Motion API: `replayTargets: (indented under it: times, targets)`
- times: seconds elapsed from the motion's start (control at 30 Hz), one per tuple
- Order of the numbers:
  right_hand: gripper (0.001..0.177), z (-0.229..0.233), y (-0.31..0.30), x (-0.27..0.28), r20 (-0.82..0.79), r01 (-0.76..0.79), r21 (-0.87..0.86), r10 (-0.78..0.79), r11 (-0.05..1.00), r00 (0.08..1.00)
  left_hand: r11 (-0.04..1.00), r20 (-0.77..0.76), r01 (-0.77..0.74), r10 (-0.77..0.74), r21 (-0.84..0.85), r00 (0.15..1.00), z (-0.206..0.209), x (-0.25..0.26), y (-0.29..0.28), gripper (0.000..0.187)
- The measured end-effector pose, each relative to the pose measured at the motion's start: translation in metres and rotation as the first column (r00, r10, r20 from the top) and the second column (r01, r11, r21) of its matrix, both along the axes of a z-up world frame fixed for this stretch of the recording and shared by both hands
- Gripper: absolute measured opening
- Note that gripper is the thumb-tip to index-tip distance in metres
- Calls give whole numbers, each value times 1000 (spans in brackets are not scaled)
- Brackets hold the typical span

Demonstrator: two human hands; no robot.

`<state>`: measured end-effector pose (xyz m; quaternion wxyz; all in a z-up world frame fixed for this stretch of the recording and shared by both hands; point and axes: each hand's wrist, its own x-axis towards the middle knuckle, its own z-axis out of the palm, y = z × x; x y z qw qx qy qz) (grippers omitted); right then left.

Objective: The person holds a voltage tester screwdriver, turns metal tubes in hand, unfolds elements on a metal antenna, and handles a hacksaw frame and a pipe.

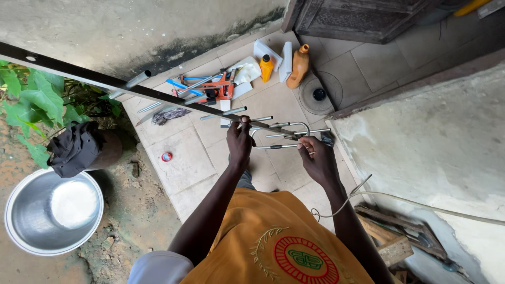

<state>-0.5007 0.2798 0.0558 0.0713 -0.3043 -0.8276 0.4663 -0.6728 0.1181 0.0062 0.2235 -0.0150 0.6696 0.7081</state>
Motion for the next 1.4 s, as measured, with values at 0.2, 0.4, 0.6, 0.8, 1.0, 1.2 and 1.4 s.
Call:
replayTargets:
  times: [0.2, 0.4, 0.6, 0.8, 1.0, 1.2, 1.4]
  targets:
    - [32, 18, -9, -72, -69, -97, 45, 100, 994, 993, 997, 27, -67, 66, 29, 997, -2, -53, -11, 44]
    - [25, 46, -21, -130, -214, -216, -2, 210, 976, 954, 990, -15, -142, 141, -20, 990, 1, -95, -25, 41]
    - [24, 55, -10, -175, -258, -317, 70, 324, 946, 910, 972, -27, -223, 222, -74, 975, 1, -122, -23, 42]
    - [25, 31, 18, -223, -203, -377, 7, 370, 926, 906, 955, -34, -259, 257, -145, 966, -2, -148, -10, 43]
    - [24, 35, 62, -280, -271, -442, 9, 428, 897, 862, 930, -31, -235, 236, -281, 971, -3, -184, 35, 40]
    - [25, 62, 109, -338, -448, -471, 71, 450, 879, 772, 869, -24, -211, 224, -448, 974, -39, -228, 104, 37]
    - [30, 94, 130, -373, -577, -454, 224, 492, 863, 652, 763, -219, -238, 129, -601, 967, -63, -254, 142, 34]
